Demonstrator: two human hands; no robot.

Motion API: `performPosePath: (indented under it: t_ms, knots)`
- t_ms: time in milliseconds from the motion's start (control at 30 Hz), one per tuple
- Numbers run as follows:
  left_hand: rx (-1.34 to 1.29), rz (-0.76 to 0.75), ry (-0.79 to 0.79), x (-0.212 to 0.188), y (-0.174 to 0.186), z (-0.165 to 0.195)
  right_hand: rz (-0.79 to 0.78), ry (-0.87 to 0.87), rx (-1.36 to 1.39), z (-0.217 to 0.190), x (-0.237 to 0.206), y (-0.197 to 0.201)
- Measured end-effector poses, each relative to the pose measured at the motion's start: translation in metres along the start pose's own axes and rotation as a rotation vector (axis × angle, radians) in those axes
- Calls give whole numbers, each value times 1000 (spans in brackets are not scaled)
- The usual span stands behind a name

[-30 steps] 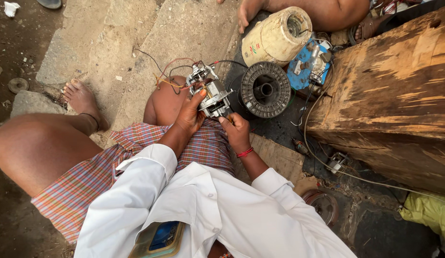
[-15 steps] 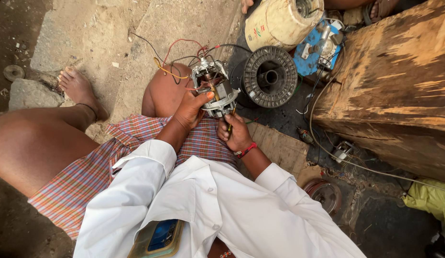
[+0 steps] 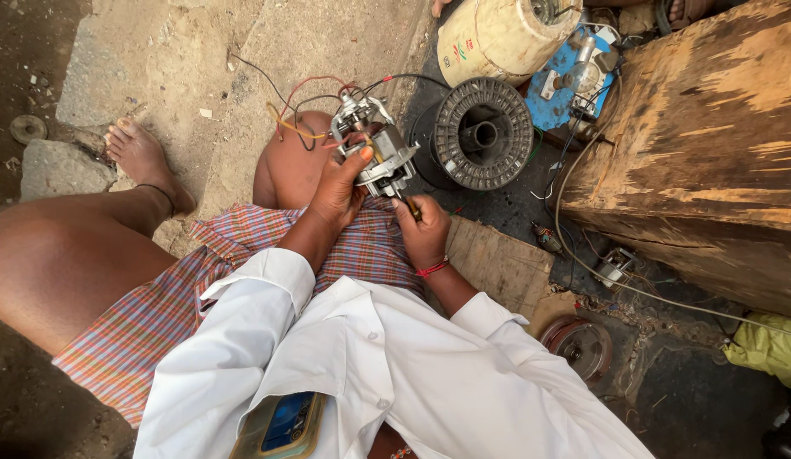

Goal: The person sits on the ground repairing a small electric motor, holding the motor housing in one hand while using a screwdriver to work on its components. They manipulate the motor's wires and parts, reposition it on their lap, and at the end place it near other motor parts on the ground.

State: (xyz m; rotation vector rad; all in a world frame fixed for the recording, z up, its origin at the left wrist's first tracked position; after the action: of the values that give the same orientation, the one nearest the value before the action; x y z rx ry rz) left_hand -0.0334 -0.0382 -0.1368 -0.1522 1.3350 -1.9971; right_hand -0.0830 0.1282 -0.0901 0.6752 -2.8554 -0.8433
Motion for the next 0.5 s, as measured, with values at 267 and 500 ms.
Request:
performPosePath:
  t_ms: [267, 500]
  knots:
    - [-4, 51, 35, 4, -4, 6, -8, 480, -322, -46, 17, 13]
    - [-6, 39, 51, 4, -4, 7, -107, 403, -175, -33, 20, 10]
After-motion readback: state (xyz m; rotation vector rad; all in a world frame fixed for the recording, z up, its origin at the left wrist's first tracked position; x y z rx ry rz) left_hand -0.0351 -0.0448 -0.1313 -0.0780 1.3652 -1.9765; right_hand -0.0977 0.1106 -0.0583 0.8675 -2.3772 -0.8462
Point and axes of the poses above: each hand's wrist, its own x-axis towards the middle knuckle, its own y-axis out of the back of the hand, z = x × y, the point moved 4 cm from there along x, towards the middle knuckle, and after that the axes turned 14 degrees about -y, right-handed, at the moved point
